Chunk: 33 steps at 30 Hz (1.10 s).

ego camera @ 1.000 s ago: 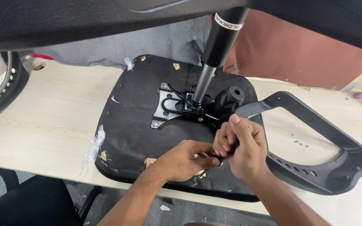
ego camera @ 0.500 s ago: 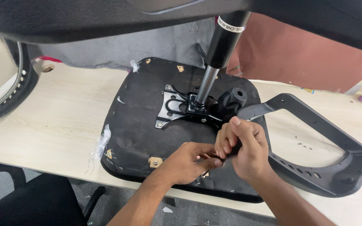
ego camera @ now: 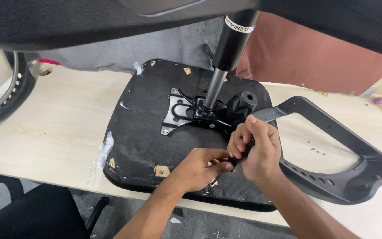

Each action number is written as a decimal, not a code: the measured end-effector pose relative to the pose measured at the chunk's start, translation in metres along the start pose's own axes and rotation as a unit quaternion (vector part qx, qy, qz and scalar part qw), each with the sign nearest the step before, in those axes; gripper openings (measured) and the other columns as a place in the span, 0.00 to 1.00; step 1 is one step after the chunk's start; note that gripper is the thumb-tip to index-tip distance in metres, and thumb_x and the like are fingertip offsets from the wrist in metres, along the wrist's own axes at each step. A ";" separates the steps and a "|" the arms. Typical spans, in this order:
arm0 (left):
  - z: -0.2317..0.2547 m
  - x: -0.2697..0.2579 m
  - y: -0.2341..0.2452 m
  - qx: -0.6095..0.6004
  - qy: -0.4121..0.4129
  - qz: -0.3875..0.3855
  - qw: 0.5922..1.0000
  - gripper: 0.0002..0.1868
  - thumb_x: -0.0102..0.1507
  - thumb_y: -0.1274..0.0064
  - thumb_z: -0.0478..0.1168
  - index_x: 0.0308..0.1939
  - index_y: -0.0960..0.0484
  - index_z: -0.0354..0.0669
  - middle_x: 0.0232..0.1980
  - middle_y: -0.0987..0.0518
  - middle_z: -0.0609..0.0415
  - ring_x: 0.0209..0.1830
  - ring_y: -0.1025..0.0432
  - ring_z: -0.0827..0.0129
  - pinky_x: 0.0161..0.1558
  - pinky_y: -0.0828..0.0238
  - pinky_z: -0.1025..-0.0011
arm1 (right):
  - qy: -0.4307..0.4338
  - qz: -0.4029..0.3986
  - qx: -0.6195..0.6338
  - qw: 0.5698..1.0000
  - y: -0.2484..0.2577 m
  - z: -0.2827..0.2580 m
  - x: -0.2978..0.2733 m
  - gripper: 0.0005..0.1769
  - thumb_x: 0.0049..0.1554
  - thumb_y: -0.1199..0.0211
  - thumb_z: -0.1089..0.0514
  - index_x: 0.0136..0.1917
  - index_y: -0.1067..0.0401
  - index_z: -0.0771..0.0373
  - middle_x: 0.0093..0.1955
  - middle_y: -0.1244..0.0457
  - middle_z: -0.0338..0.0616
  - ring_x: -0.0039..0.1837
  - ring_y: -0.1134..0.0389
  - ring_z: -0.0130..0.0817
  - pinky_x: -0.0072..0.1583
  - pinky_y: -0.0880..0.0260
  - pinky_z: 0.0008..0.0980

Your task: The person uses a screwdriver to tighten screws on the underside of an office chair base, securing the frame to the seat. The chair is upside down on a table while the person works on the attachment points.

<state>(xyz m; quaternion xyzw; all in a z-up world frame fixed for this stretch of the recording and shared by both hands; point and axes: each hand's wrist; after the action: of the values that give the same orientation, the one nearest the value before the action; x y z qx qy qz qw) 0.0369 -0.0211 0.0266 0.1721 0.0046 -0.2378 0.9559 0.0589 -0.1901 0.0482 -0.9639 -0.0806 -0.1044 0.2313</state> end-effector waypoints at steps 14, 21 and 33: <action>0.001 -0.009 -0.006 -0.013 -0.036 0.044 0.998 0.19 0.57 0.36 0.49 0.47 0.12 0.44 0.41 0.11 0.53 0.44 0.17 0.66 0.52 0.23 0.64 | -0.039 -0.231 0.041 0.971 0.022 -0.006 0.007 0.29 0.67 0.49 0.49 0.25 0.42 0.60 0.22 0.46 0.43 0.29 0.44 0.37 0.37 0.39 0.36; -0.001 -0.016 -0.016 -0.053 -0.093 0.083 0.991 0.18 0.55 0.32 0.48 0.41 0.14 0.41 0.37 0.13 0.53 0.39 0.18 0.68 0.49 0.22 0.68 | -0.074 -0.339 0.007 0.938 0.020 -0.025 0.007 0.34 0.72 0.50 0.45 0.26 0.37 0.59 0.26 0.42 0.44 0.42 0.43 0.36 0.50 0.38 0.35; -0.005 -0.017 -0.026 -0.069 -0.099 0.127 0.984 0.17 0.54 0.30 0.48 0.35 0.19 0.43 0.34 0.14 0.54 0.34 0.20 0.72 0.43 0.23 0.69 | -0.017 0.005 -0.026 1.000 -0.022 -0.022 -0.023 0.30 0.70 0.47 0.45 0.29 0.46 0.56 0.27 0.49 0.39 0.36 0.47 0.32 0.43 0.42 0.35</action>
<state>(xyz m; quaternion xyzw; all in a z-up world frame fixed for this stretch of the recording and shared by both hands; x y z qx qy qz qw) 0.0100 -0.0333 0.0150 0.0800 -0.0958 -0.1296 0.9837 0.0289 -0.1830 0.0713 -0.9715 -0.0773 -0.0893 0.2054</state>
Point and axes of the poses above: each hand's wrist, its own x-axis towards the middle knuckle, its own y-axis out of the back of the hand, z = x × y
